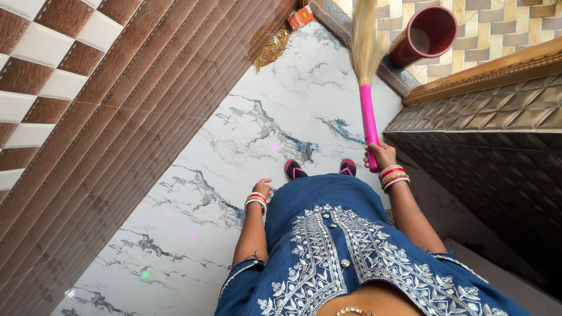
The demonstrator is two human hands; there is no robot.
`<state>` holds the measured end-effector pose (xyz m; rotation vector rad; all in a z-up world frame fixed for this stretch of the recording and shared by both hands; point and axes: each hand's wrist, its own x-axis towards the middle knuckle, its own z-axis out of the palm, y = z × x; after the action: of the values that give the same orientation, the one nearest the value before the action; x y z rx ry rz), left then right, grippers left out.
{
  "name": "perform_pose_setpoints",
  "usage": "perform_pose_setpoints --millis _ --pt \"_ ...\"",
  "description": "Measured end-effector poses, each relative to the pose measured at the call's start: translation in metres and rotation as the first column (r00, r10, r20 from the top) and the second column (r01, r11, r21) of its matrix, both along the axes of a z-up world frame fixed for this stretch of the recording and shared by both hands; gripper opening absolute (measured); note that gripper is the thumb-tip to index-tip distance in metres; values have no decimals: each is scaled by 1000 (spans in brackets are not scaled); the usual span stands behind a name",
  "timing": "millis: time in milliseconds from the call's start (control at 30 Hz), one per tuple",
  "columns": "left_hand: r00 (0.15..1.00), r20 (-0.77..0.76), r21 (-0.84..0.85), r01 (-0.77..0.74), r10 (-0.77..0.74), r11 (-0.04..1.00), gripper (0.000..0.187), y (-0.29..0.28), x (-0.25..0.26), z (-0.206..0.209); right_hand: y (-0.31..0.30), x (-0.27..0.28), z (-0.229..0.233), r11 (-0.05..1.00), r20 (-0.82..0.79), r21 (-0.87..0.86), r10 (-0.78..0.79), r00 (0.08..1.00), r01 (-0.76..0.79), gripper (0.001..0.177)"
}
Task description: The person sweeps dirt and debris across a marble floor using a broom, moving around obstacles like a mop and a bucket, and finally reaches out to open a door.
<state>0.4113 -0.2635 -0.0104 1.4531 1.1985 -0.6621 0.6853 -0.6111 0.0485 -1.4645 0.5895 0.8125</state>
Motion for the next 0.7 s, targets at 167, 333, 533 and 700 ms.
perform_pose_setpoints --millis 167,333,533,700 --pt "999 41 12 -12 11 1000 42 17 -1 0 38 10 -60 999 -81 10 39 996 -39 26" --pt "999 29 17 -15 15 1000 42 28 -2 1 106 14 -77 967 -176 56 254 951 -248 29" --pt "999 46 38 -10 8 999 41 39 11 12 144 22 -3 977 -66 212 34 997 -19 34" --pt "998 54 35 20 -21 999 44 42 25 14 115 48 76 980 115 -36 200 973 -197 58"
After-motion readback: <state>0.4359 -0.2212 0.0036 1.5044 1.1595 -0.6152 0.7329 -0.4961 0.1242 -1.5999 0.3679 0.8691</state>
